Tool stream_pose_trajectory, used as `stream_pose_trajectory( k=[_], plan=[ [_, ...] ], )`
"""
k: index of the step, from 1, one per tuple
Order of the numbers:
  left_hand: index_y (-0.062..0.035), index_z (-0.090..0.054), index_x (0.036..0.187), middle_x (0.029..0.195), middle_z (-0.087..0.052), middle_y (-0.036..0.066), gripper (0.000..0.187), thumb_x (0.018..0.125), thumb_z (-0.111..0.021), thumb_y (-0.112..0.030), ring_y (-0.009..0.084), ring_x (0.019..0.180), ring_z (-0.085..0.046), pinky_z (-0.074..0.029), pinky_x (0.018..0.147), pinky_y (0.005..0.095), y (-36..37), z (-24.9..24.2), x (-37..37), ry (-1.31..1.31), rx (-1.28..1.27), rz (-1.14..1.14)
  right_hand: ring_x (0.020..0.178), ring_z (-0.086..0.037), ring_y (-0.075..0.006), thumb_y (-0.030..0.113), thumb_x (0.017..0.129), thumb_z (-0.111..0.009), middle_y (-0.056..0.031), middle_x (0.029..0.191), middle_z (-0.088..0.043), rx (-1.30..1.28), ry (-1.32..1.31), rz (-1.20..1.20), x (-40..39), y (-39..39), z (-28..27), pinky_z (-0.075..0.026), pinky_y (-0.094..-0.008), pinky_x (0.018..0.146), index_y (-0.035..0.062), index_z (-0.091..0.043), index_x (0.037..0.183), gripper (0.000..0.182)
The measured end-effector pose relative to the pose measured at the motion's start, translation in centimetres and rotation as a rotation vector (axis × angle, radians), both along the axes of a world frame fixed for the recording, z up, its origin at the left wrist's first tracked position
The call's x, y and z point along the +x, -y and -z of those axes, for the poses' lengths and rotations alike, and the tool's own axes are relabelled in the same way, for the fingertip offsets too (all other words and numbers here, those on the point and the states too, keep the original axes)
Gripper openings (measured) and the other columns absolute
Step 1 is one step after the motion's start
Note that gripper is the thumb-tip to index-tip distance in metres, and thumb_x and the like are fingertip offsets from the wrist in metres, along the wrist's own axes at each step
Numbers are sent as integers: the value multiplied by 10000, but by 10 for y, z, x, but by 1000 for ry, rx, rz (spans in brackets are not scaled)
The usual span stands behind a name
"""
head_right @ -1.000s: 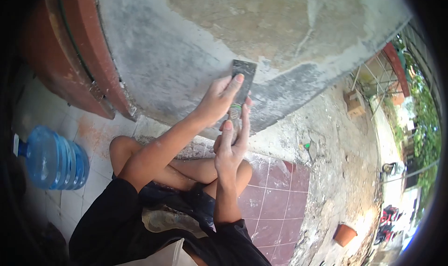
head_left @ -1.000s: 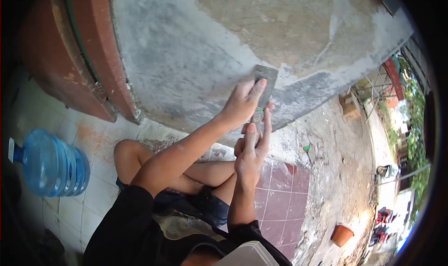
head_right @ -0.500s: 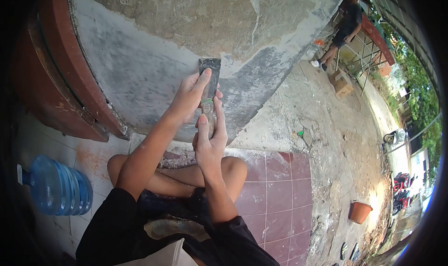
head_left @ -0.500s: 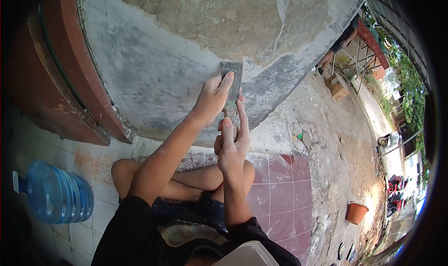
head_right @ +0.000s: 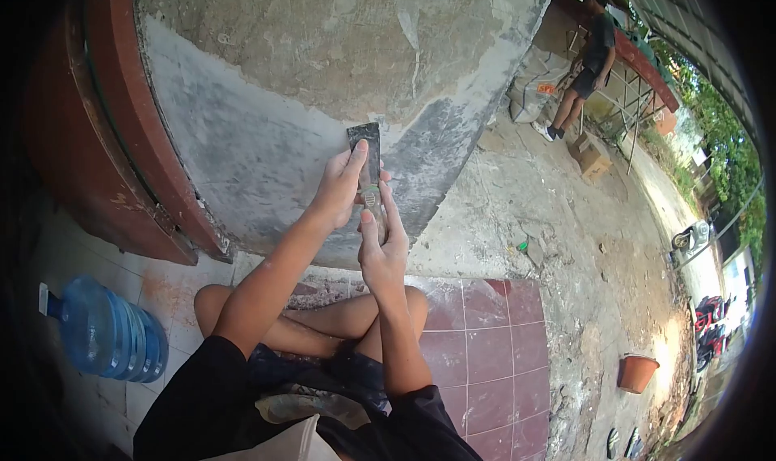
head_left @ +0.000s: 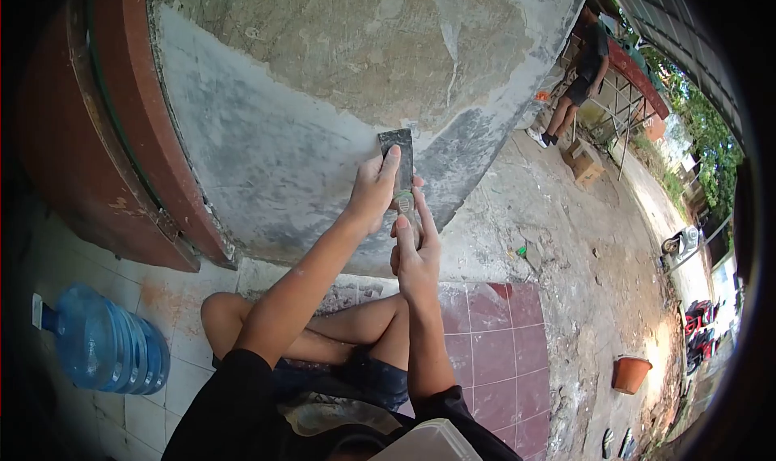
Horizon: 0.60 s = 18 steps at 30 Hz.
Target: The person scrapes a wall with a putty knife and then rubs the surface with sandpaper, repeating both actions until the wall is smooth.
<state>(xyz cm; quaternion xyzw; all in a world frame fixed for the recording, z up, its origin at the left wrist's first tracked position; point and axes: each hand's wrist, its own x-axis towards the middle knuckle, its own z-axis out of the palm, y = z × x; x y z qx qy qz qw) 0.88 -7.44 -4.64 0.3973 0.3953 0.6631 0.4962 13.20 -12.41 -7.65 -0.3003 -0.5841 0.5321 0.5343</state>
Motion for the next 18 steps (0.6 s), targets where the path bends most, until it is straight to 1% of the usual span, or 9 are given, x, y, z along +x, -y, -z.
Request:
stream_pose_trajectory(
  k=[2, 4, 5, 8, 9, 11, 14, 16, 18],
  plan=[
    [-27, -603, 982, 854, -685, 113, 464, 1033, -452, -462, 155, 689, -673, -557, 480, 283, -2, 2, 3, 77, 11, -10, 436, -350, 15, 120, 1012, -542, 26, 753, -536, -2, 22, 11, 4, -4, -1, -257, -188, 368, 69, -370, 1509, 528],
    [-31, -604, 983, 860, -688, 115, 464, 1033, -449, -466, 162, 697, -679, -567, 488, 285, -3, 2, 3, 115, 6, 16, 447, -351, 14, 108, 1006, -548, 36, 737, -528, 144, 128, 64, 7, -13, 9, -261, -187, 384, 67, -390, 1501, 521],
    [-39, -592, 992, 854, -678, 103, 461, 1022, -468, -482, 171, 709, -682, -564, 527, 293, -2, 1, 3, 137, 8, 35, 447, -351, 14, 108, 1006, -548, 36, 737, -528, 140, 130, 67, 9, -16, 11, -261, -187, 384, 67, -390, 1501, 521],
    [-47, -577, 999, 848, -667, 91, 463, 1012, -486, -500, 184, 722, -687, -563, 575, 301, -3, 1, 4, 169, 21, 69, 675, -569, -37, 53, 992, -539, -44, 933, -649, 232, 238, 109, 11, -13, -2, -454, -186, 612, -29, -398, 1469, 504],
    [-46, -574, 996, 847, -664, 92, 464, 1012, -485, -502, 188, 723, -687, -564, 584, 303, -5, 1, 3, 190, 40, 72, 675, -569, -37, 53, 992, -539, -44, 933, -649, 231, 226, 129, 9, -12, -7, -454, -186, 612, -29, -398, 1469, 504],
    [-48, -573, 992, 850, -664, 94, 462, 1013, -483, -500, 190, 724, -687, -564, 589, 306, -8, 0, 3, 184, 44, 69, 1389, -421, -291, -6, 958, -544, -265, 1452, -467, 219, 72, 76, 3, -10, -16, -323, -361, 1135, -92, -430, 1412, 477],
    [-48, -571, 988, 855, -661, 95, 456, 1014, -484, -495, 204, 731, -687, -567, 609, 315, -10, 1, 2, 171, 50, 64, 1364, -457, -309, -11, 942, -558, -263, 1418, -507, 355, 94, 142, 1, -19, -7, -349, -370, 1119, -89, -452, 1396, 473],
    [-52, -572, 987, 860, -657, 97, 452, 1013, -486, -494, 213, 744, -688, -570, 623, 326, -8, 3, 4, 196, 70, 42, 1377, -440, -324, -6, 937, -562, -265, 1415, -507, 268, 93, 141, 5, -15, -7, -350, -376, 1117, -81, -450, 1400, 481],
    [-57, -573, 988, 869, -655, 98, 451, 1013, -483, -498, 216, 747, -687, -573, 637, 336, -5, 1, 4, 167, 63, 38, 1381, -434, -328, 8, 946, -555, -279, 1399, -515, 389, 181, 121, 10, -13, -15, -348, -380, 1118, -80, -452, 1398, 472]
  ],
)
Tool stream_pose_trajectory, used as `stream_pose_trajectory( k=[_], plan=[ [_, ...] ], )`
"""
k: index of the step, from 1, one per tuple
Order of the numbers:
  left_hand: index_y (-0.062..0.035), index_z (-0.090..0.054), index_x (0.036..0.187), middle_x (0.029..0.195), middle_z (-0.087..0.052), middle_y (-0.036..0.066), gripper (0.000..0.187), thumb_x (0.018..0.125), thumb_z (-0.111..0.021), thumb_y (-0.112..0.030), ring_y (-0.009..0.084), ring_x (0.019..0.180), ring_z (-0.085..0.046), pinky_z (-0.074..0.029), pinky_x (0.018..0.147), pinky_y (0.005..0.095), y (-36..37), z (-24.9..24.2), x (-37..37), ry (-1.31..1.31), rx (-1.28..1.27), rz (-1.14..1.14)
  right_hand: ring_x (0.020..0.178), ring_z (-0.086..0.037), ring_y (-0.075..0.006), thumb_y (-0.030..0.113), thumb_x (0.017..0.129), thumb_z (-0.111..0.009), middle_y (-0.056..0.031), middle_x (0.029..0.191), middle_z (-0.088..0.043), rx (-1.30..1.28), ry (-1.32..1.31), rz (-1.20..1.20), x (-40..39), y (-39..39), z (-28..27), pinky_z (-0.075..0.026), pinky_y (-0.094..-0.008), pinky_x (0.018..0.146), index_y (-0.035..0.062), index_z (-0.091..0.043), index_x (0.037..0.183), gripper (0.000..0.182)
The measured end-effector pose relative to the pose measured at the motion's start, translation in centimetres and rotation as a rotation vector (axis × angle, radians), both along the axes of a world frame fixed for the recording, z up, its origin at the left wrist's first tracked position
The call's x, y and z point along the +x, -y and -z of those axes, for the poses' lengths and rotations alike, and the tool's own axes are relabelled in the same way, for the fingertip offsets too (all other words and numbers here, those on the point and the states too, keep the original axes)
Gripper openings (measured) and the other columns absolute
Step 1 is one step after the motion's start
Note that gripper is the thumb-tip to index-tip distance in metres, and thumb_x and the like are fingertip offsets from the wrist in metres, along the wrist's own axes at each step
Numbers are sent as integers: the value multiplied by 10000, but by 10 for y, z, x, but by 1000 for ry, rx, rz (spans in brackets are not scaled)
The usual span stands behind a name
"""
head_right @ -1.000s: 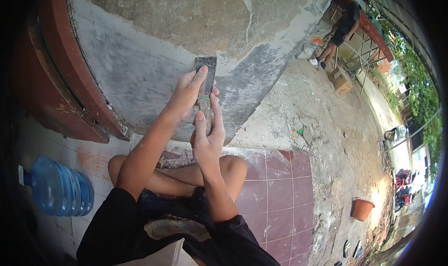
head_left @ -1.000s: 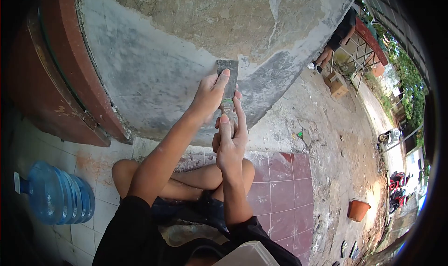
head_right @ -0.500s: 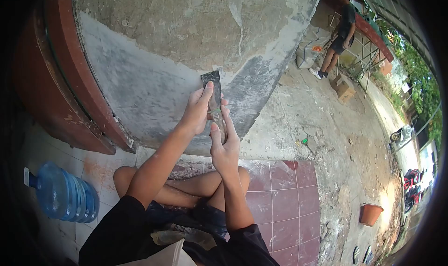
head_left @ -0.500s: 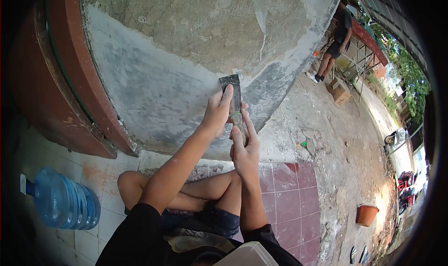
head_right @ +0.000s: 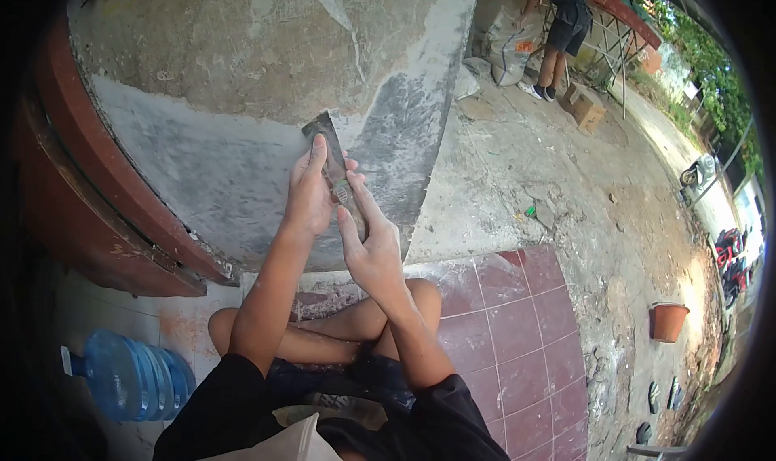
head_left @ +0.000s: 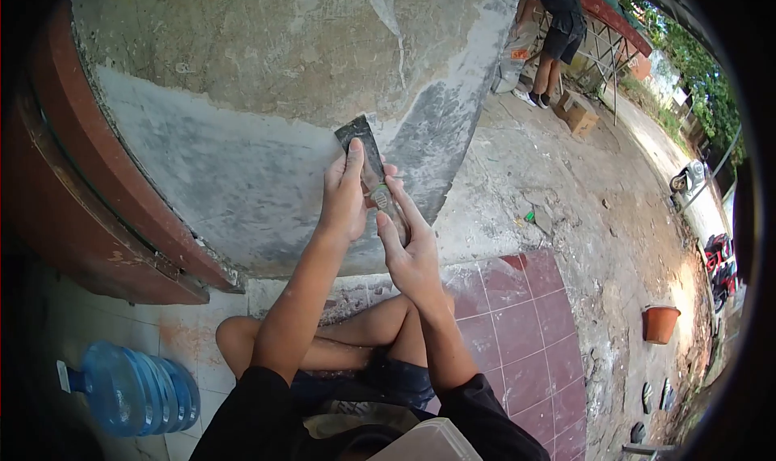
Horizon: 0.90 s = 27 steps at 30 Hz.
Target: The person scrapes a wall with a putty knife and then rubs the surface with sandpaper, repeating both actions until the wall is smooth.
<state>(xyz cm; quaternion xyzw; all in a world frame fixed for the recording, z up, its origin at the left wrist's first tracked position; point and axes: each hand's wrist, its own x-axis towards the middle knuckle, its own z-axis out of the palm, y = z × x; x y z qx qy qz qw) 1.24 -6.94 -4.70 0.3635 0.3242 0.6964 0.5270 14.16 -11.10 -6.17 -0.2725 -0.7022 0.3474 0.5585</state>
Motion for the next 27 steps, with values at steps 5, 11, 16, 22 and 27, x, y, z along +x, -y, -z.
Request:
stream_pose_trajectory(
  k=[5, 11, 16, 22, 27],
  plan=[
    [-44, -578, 985, 837, -668, 100, 456, 1018, -477, -488, 192, 710, -686, -575, 595, 326, 7, -8, -5, -103, -64, -68, 1422, -366, -366, 55, 975, -537, -276, 1482, -423, -92, -147, -142, -5, -4, 18, -320, -403, 1136, -44, -389, 1455, 512],
    [-43, -574, 952, 761, -635, 91, 411, 1014, -517, -445, 165, 622, -643, -550, 559, 300, 6, 4, -24, -209, -32, -54, 1407, -386, -377, 65, 987, -515, -275, 1480, -419, -305, -246, -138, -40, 19, 37, -320, -420, 1133, -56, -312, 1465, 534],
    [-28, -579, 904, 768, -644, 99, 433, 1039, -474, -426, 140, 623, -622, -529, 575, 277, 6, -2, -16, -147, -26, -26, 1384, -421, -376, 45, 976, -521, -290, 1445, -450, -306, -204, -85, -32, 19, 26, -333, -416, 1122, -62, -350, 1448, 513],
    [-14, -572, 889, 762, -642, 103, 444, 1044, -466, -417, 138, 615, -617, -530, 563, 286, -3, 2, 1, -28, 47, -115, 561, -396, -4, 32, 991, -526, 34, 775, -536, -66, 12, 18, -17, -2, 24, -309, -172, 495, -1, -393, 1455, 483],
    [-15, -569, 883, 756, -644, 104, 441, 1045, -466, -412, 142, 619, -627, -532, 558, 289, -7, 2, -12, -95, 53, -99, 545, -387, -2, 47, 998, -525, 15, 795, -563, -141, -3, 38, -27, 3, 23, -307, -164, 493, -9, -381, 1458, 486]
  ],
)
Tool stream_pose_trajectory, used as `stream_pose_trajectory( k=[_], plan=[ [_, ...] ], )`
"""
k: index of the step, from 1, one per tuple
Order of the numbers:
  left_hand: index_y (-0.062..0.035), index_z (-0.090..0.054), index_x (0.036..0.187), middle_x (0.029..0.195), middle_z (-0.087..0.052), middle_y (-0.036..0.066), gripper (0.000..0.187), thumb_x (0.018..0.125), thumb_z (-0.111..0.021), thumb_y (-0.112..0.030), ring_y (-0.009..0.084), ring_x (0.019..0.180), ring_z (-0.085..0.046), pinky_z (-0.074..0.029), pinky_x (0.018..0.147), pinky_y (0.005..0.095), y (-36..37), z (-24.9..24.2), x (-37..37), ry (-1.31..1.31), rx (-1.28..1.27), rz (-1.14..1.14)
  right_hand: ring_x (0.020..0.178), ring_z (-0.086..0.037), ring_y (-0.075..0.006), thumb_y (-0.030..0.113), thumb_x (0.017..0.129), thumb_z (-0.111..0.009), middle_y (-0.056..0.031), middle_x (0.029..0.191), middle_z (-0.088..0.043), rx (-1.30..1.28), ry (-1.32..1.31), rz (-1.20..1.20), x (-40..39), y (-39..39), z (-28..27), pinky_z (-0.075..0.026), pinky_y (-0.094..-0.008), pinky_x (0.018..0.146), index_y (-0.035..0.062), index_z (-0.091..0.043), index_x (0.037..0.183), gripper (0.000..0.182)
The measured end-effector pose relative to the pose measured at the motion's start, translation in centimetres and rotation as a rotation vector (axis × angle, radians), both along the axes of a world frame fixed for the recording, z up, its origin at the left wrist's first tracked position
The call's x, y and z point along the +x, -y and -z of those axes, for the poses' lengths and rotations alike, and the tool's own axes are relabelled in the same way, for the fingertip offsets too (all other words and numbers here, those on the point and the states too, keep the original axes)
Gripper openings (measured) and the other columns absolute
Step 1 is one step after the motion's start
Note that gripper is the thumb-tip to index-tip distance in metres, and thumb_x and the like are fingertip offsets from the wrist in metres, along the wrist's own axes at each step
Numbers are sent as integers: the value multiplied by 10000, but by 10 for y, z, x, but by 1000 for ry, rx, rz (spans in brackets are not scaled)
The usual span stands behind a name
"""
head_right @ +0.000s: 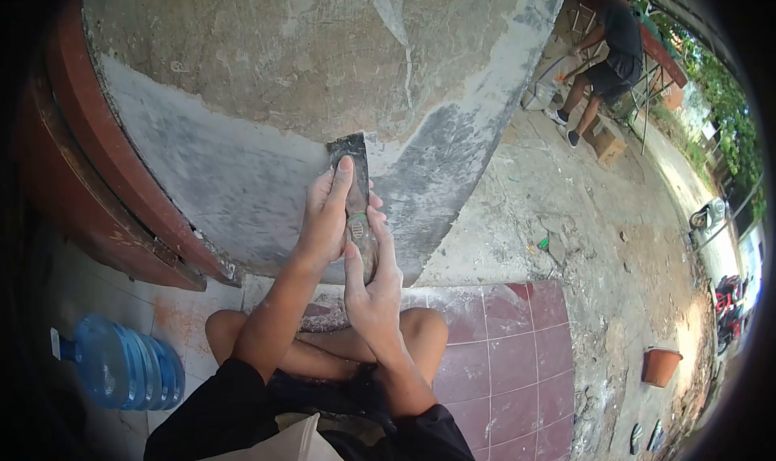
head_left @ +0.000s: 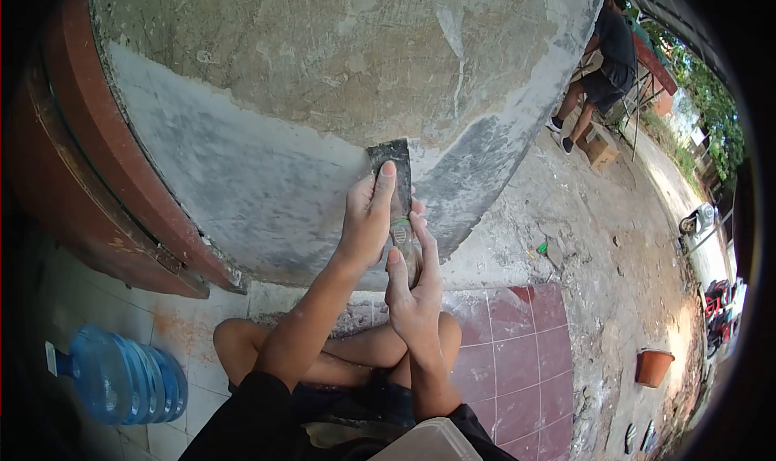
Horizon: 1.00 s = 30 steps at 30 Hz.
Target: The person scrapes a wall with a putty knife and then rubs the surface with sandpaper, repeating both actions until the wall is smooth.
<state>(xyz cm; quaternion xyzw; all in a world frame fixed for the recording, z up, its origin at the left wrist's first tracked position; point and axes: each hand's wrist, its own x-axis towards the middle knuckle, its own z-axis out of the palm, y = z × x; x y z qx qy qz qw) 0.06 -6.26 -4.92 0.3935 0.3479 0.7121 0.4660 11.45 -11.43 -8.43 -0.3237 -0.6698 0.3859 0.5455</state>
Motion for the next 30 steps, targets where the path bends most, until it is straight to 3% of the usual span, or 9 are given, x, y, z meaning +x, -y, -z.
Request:
stream_pose_trajectory(
  k=[4, 6, 14, 19, 30],
  plan=[
    [-28, -566, 942, 748, -634, 106, 428, 1015, -516, -447, 180, 597, -642, -551, 553, 302, 9, -8, -1, 72, -34, 60, 531, -380, 1, 30, 995, -514, 13, 796, -572, -13, -40, -30, 1, 5, -5, -311, -162, 493, -7, -378, 1458, 484],
    [-33, -569, 941, 754, -635, 104, 424, 1013, -522, -448, 176, 603, -640, -552, 556, 303, 8, -7, 1, 69, -31, 40, 1381, -426, -352, 31, 970, -527, -273, 1426, -482, -110, -126, -110, 4, 6, -12, -318, -407, 1132, -78, -386, 1426, 490],
    [-41, -580, 945, 779, -641, 93, 401, 1018, -520, -431, 156, 627, -640, -552, 572, 293, 13, -3, -5, 14, -39, 59, 1338, -474, -326, 48, 981, -529, -248, 1417, -494, -118, -198, -127, -4, 11, 0, -352, -395, 1106, -78, -377, 1430, 491],
    [-35, -602, 967, 775, -652, 87, 405, 1022, -514, -427, 144, 640, -642, -551, 590, 285, 12, 2, -11, -65, -43, 18, 1375, -426, -304, 52, 983, -525, -242, 1451, -453, -164, -249, -138, -11, 16, 4, -329, -392, 1121, -75, -360, 1444, 506],
    [-33, -593, 951, 769, -650, 87, 409, 1023, -510, -427, 147, 656, -646, -548, 593, 295, 13, -8, -16, 36, -43, 94, 1380, -416, -304, 48, 980, -537, -246, 1429, -471, -191, -207, -119, -10, 17, -14, -326, -387, 1120, -54, -388, 1441, 495]
  ],
)
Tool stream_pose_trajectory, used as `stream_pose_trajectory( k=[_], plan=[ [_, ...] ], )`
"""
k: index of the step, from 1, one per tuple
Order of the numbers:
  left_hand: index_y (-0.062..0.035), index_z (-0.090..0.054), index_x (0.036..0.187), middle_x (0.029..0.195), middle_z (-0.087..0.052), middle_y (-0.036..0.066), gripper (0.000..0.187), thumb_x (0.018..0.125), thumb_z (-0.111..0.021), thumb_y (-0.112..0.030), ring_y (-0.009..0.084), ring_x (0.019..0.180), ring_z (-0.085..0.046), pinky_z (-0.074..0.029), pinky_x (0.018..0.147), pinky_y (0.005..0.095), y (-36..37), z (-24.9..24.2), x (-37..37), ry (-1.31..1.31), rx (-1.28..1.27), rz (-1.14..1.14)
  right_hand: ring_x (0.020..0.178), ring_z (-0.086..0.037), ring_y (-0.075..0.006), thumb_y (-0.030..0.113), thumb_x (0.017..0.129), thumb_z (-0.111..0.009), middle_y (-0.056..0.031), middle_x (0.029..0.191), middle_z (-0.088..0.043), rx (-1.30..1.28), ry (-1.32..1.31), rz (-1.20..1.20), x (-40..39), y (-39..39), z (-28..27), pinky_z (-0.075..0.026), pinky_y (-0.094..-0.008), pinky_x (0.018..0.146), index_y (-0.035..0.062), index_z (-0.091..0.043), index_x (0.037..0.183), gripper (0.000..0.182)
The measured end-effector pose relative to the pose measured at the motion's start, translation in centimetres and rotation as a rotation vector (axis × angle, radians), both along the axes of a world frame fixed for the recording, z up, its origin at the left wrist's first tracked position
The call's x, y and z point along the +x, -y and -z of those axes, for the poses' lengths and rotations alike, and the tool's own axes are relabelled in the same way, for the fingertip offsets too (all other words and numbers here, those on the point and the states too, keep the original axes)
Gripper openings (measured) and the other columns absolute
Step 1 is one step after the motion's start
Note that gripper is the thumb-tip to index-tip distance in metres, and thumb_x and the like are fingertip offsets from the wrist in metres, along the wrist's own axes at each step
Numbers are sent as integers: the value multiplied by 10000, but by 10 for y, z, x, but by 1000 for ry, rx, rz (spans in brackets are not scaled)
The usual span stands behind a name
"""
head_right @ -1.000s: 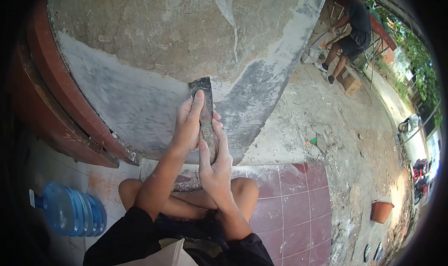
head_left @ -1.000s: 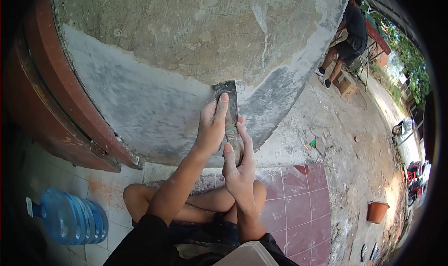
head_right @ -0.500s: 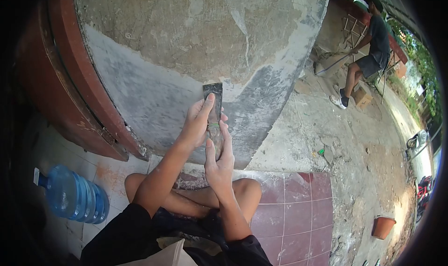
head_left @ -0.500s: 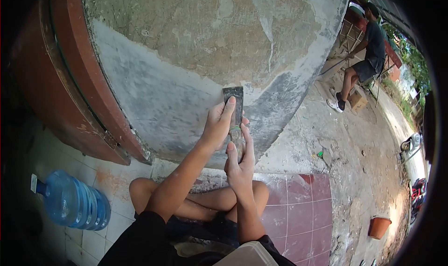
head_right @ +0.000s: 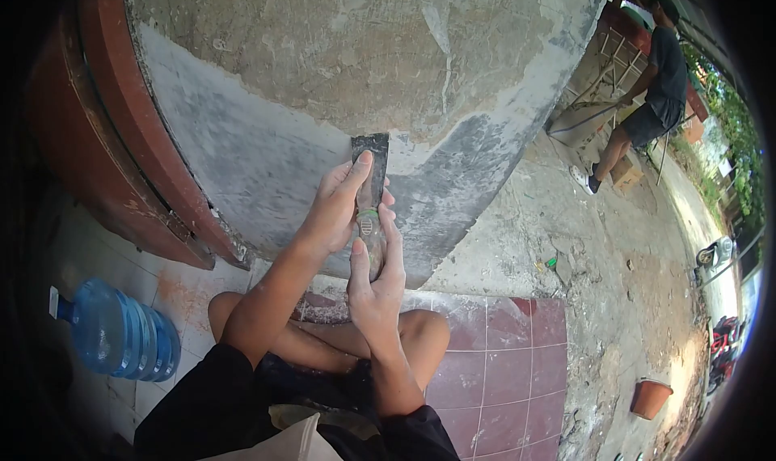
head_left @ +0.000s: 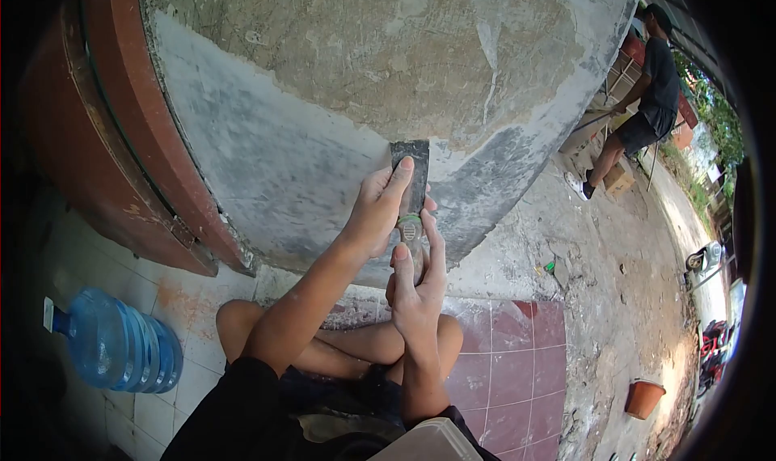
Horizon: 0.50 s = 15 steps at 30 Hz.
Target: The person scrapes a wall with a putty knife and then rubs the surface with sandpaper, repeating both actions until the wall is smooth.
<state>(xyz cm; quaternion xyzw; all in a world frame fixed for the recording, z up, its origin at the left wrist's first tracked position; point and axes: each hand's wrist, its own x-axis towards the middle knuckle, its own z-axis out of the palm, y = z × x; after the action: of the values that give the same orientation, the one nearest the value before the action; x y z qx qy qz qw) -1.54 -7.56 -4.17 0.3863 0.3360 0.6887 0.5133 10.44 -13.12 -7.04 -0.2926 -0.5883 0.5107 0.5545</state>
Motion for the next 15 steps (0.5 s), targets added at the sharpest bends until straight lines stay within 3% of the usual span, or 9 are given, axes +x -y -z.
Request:
stream_pose_trajectory(
  k=[2, 4, 7, 8, 9, 11, 12, 15],
  plan=[
    [-33, -591, 951, 774, -650, 87, 413, 1022, -509, -431, 151, 653, -646, -550, 591, 298, -2, 6, 2, -19, 9, 12, 1376, -423, -306, 45, 977, -541, -244, 1426, -478, -8, -15, -1, -1, -9, 13, -331, -387, 1118, -56, -394, 1436, 493],
    [-38, -585, 961, 780, -643, 92, 407, 1022, -507, -433, 165, 651, -648, -554, 585, 308, -11, 11, 6, -66, 46, -81, 480, -390, -7, 50, 990, -533, 23, 706, -531, 160, 82, 74, -2, -28, 31, -305, -181, 448, 19, -395, 1463, 493],
    [-42, -575, 964, 784, -637, 99, 412, 1021, -503, -444, 180, 647, -650, -552, 577, 314, -8, 2, 11, 42, -23, -82, 478, -364, -1, 42, 985, -539, 37, 695, -512, 177, 110, 54, 7, -23, 17, -287, -182, 447, -2, -414, 1442, 476],
    [-45, -569, 964, 784, -631, 101, 421, 1013, -511, -459, 193, 641, -649, -552, 576, 326, -7, 1, 12, 63, -22, -53, 1351, -470, -349, 36, 958, -547, -261, 1392, -527, 82, 57, 20, 10, -15, -1, -364, -399, 1103, -54, -435, 1408, 472],
    [-45, -569, 964, 784, -631, 101, 421, 1013, -511, -459, 193, 641, -649, -552, 576, 326, -5, 1, 13, 69, -30, -52, 1351, -470, -349, 36, 958, -547, -261, 1392, -527, 75, 63, 21, 9, -18, 0, -364, -399, 1103, -54, -435, 1408, 472],
    [-33, -574, 955, 787, -648, 111, 433, 1025, -490, -452, 174, 625, -636, -541, 568, 294, -6, -2, 19, 84, -23, -134, 1000, -644, -153, 35, 975, -544, -172, 1136, -672, 395, 147, 177, 7, -26, 6, -499, -254, 842, -36, -431, 1420, 464],
    [-38, -575, 959, 798, -646, 112, 431, 1021, -496, -457, 191, 636, -639, -544, 576, 314, -7, -7, 18, 70, -29, -157, 1309, -506, -241, 29, 968, -548, -231, 1407, -528, 275, 122, 93, 9, -22, -5, -399, -328, 1061, -50, -439, 1409, 461],
    [-45, -577, 962, 813, -645, 113, 425, 1019, -498, -459, 203, 660, -643, -548, 589, 339, -7, -8, 20, 112, -35, -166, 1332, -490, -270, 24, 964, -550, -213, 1460, -480, 254, 149, 9, 20, -24, -16, -386, -352, 1081, -56, -436, 1408, 466]
  ],
)
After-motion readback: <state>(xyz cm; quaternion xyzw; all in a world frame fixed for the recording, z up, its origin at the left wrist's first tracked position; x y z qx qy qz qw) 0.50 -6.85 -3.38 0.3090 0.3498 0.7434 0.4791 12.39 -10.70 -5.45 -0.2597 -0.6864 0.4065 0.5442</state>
